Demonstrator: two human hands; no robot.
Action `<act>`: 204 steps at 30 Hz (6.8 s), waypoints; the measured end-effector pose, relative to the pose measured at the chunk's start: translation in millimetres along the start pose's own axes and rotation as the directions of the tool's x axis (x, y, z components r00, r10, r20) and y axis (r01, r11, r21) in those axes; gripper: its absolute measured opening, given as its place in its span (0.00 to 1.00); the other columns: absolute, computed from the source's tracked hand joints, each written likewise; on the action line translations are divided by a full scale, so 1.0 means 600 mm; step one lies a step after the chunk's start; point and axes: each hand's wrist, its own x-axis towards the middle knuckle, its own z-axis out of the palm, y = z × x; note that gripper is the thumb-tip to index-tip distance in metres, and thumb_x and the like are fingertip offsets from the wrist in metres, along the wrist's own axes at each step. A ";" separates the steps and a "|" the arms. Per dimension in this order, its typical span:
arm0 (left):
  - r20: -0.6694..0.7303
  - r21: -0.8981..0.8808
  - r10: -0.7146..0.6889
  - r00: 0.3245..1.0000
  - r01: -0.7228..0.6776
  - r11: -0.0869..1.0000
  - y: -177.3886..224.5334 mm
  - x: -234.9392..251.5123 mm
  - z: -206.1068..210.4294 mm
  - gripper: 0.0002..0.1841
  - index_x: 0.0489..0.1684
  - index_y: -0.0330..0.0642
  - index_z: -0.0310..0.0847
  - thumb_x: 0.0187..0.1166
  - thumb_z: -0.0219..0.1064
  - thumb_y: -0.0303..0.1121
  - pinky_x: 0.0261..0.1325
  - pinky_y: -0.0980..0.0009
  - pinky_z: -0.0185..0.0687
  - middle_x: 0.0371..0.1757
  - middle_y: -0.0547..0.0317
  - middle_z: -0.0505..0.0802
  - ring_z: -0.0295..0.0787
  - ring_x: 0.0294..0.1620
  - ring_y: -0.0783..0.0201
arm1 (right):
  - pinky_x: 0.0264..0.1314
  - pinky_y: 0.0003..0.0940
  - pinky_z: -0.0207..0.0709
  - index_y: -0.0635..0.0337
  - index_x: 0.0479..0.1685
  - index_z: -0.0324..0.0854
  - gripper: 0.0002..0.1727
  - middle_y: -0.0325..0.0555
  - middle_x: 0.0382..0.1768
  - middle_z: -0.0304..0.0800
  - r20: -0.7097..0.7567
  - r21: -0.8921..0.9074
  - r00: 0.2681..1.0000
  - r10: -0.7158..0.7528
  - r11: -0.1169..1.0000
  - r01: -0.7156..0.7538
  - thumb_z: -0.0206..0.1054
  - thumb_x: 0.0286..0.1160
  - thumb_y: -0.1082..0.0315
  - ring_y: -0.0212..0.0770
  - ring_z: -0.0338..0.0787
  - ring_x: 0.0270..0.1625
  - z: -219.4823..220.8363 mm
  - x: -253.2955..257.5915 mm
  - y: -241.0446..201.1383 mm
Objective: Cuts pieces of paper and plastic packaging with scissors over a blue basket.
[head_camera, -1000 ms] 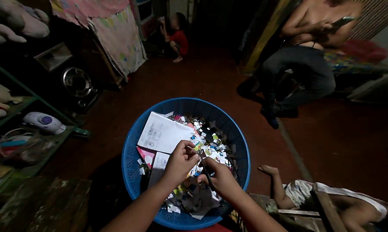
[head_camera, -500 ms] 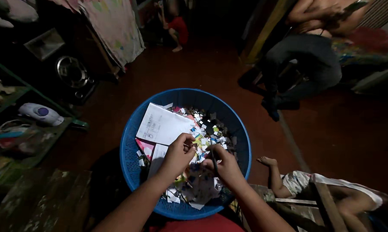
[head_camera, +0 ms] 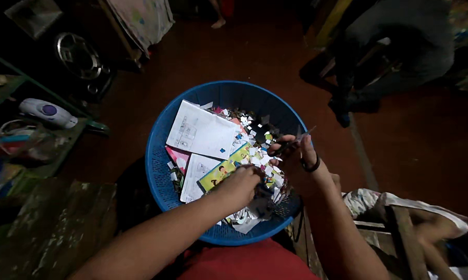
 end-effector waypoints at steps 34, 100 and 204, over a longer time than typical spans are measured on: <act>-0.554 0.035 0.207 0.806 -0.225 0.974 -0.027 -0.028 -0.039 0.08 0.42 0.39 0.93 0.80 0.67 0.32 0.54 0.62 0.86 0.37 0.51 0.92 0.91 0.44 0.57 | 0.28 0.24 0.83 0.63 0.49 0.78 0.13 0.40 0.29 0.90 -0.012 -0.395 0.993 0.116 0.912 -0.111 0.73 0.70 0.71 0.32 0.89 0.25 0.023 -0.009 0.020; -0.244 -0.683 -0.299 0.923 0.056 0.728 -0.005 -0.047 -0.078 0.15 0.50 0.34 0.85 0.91 0.58 0.39 0.52 0.73 0.87 0.42 0.59 0.94 0.91 0.40 0.73 | 0.36 0.26 0.80 0.60 0.56 0.81 0.44 0.33 0.33 0.85 0.307 -0.750 0.946 0.108 0.639 0.170 0.67 0.62 0.25 0.25 0.83 0.32 0.030 -0.022 0.041; -0.320 -0.599 -0.325 0.890 0.075 0.797 -0.001 -0.049 -0.080 0.13 0.48 0.37 0.87 0.89 0.60 0.37 0.51 0.72 0.82 0.41 0.61 0.93 0.87 0.40 0.74 | 0.25 0.15 0.70 0.57 0.42 0.86 0.24 0.25 0.21 0.80 0.186 -0.708 0.983 0.007 0.694 0.129 0.83 0.57 0.48 0.17 0.74 0.20 0.034 -0.031 0.038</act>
